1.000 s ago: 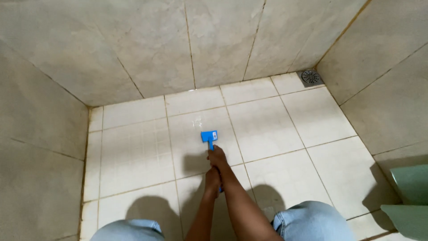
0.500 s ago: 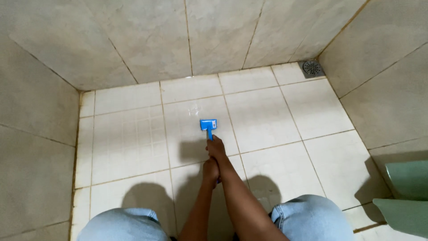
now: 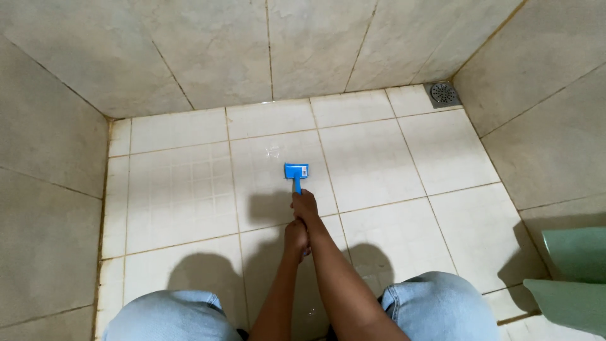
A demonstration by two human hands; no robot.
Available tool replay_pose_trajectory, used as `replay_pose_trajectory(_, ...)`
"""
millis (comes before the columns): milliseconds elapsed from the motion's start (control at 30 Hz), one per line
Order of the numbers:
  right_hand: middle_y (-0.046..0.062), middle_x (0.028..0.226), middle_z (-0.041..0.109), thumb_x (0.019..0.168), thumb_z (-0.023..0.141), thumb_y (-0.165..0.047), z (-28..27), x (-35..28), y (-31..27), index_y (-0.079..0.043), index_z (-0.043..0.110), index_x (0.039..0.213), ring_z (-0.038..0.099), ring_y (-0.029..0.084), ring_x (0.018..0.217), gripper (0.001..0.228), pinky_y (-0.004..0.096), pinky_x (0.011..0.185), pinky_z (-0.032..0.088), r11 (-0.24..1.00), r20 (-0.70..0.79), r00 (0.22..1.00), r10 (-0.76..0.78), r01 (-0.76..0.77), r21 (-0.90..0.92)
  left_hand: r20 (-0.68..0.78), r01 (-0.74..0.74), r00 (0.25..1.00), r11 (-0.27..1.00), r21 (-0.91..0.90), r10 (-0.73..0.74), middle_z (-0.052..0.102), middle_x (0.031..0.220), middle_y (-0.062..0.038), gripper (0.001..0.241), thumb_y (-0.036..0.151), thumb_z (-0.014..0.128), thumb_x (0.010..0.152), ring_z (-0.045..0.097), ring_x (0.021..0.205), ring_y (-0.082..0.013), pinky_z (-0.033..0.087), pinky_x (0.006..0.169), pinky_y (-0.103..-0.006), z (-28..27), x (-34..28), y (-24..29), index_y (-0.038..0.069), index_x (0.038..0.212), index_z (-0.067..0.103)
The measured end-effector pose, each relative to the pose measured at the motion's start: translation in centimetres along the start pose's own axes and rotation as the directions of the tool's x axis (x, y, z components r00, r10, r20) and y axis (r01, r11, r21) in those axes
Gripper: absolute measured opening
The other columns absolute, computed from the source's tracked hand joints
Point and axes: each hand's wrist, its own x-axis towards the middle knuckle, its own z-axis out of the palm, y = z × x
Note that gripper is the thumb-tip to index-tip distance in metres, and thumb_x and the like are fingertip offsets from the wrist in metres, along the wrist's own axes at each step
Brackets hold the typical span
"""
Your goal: The person scrubs the tiled floor and walls of a shower stall using a blue scrub brush. They start by scrubbing the floor tiles and then move to scrub the vertical wall tiles and the corner seams.
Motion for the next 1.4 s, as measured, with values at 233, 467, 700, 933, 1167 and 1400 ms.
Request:
replay_pose_trajectory(233, 0.012, 0.069, 0.065, 0.094, 0.052, -0.020, 1.6, 0.3, 0.4, -0.002, 0.061, 0.099, 0.053, 0.023, 0.041, 0.020, 0.041, 0.040, 0.045, 1.000, 0.070, 0.998, 0.005, -0.007, 0.027, -0.047, 0.016, 0.999, 1.000, 0.003, -0.015, 0.045, 0.057, -0.005, 0.043, 0.039, 0.035, 0.107, 0.035, 0.039, -0.0168, 0.023, 0.035, -0.0367, -1.1, -1.6, 1.1, 0.010, 0.081, 0.052)
replay_pose_trajectory(467, 0.013, 0.069, 0.065, 0.095, 0.052, -0.022, 1.1, 0.4, 0.6, 0.000, 0.064, 0.097, 0.056, 0.022, 0.044, 0.025, 0.040, 0.042, 0.046, 0.999, 0.019, 0.999, 0.032, -0.031, -0.014, -0.023, -0.004, 1.000, 1.000, 0.012, 0.004, 0.048, 0.055, -0.007, 0.047, 0.039, 0.036, 0.107, 0.039, 0.038, -0.0194, 0.025, 0.034, -0.0384, -1.1, 0.4, -0.8, 0.005, 0.081, 0.056)
replay_pose_trajectory(700, 0.013, 0.070, 0.063, 0.095, 0.053, -0.023, 1.9, 2.3, 2.0, -0.003, 0.060, 0.097, 0.050, 0.024, 0.041, 0.021, 0.042, 0.039, 0.041, 0.997, 0.097, 0.995, 0.031, -0.037, 0.069, -0.042, -0.126, 0.991, 0.989, 0.077, 0.130, 0.053, 0.051, -0.012, 0.060, 0.039, 0.031, 0.108, 0.047, 0.036, -0.0227, 0.032, 0.034, -0.0418, -1.1, 1.6, -1.2, 0.000, 0.073, 0.059)
replay_pose_trajectory(933, 0.014, 0.072, 0.065, 0.095, 0.054, -0.023, 0.9, 1.2, 1.2, -0.001, 0.061, 0.095, 0.056, 0.025, 0.042, 0.023, 0.042, 0.041, 0.046, 0.999, 0.080, 0.996, 0.026, -0.024, -0.022, 0.011, -0.063, 0.998, 0.998, -0.003, 0.063, 0.047, 0.050, -0.013, 0.051, 0.031, 0.032, 0.107, 0.040, 0.035, -0.0240, 0.026, 0.033, -0.0434, -0.9, -0.3, -0.4, 0.002, 0.071, 0.054)
replay_pose_trajectory(1167, 0.015, 0.072, 0.065, 0.095, 0.052, -0.023, 3.2, 1.0, 0.9, 0.002, 0.061, 0.094, 0.056, 0.026, 0.043, 0.026, 0.043, 0.042, 0.046, 1.000, 0.136, 0.991, 0.005, -0.004, -0.013, -0.075, -0.034, 0.997, 0.999, 0.007, 0.034, 0.045, 0.053, -0.006, 0.051, 0.041, 0.033, 0.108, 0.037, 0.038, -0.0192, 0.024, 0.035, -0.0386, -2.2, -2.7, 1.6, 0.007, 0.074, 0.051)
replay_pose_trajectory(1400, 0.014, 0.071, 0.064, 0.094, 0.053, -0.022, 3.3, 0.9, 0.7, 0.001, 0.059, 0.096, 0.055, 0.026, 0.044, 0.024, 0.044, 0.042, 0.046, 0.998, 0.126, 0.990, 0.067, -0.067, -0.002, -0.059, -0.014, 0.998, 0.999, -0.032, 0.012, 0.043, 0.053, -0.004, 0.051, 0.043, 0.033, 0.108, 0.036, 0.039, -0.0171, 0.023, 0.035, -0.0373, -2.4, -0.9, 0.4, 0.008, 0.076, 0.052)
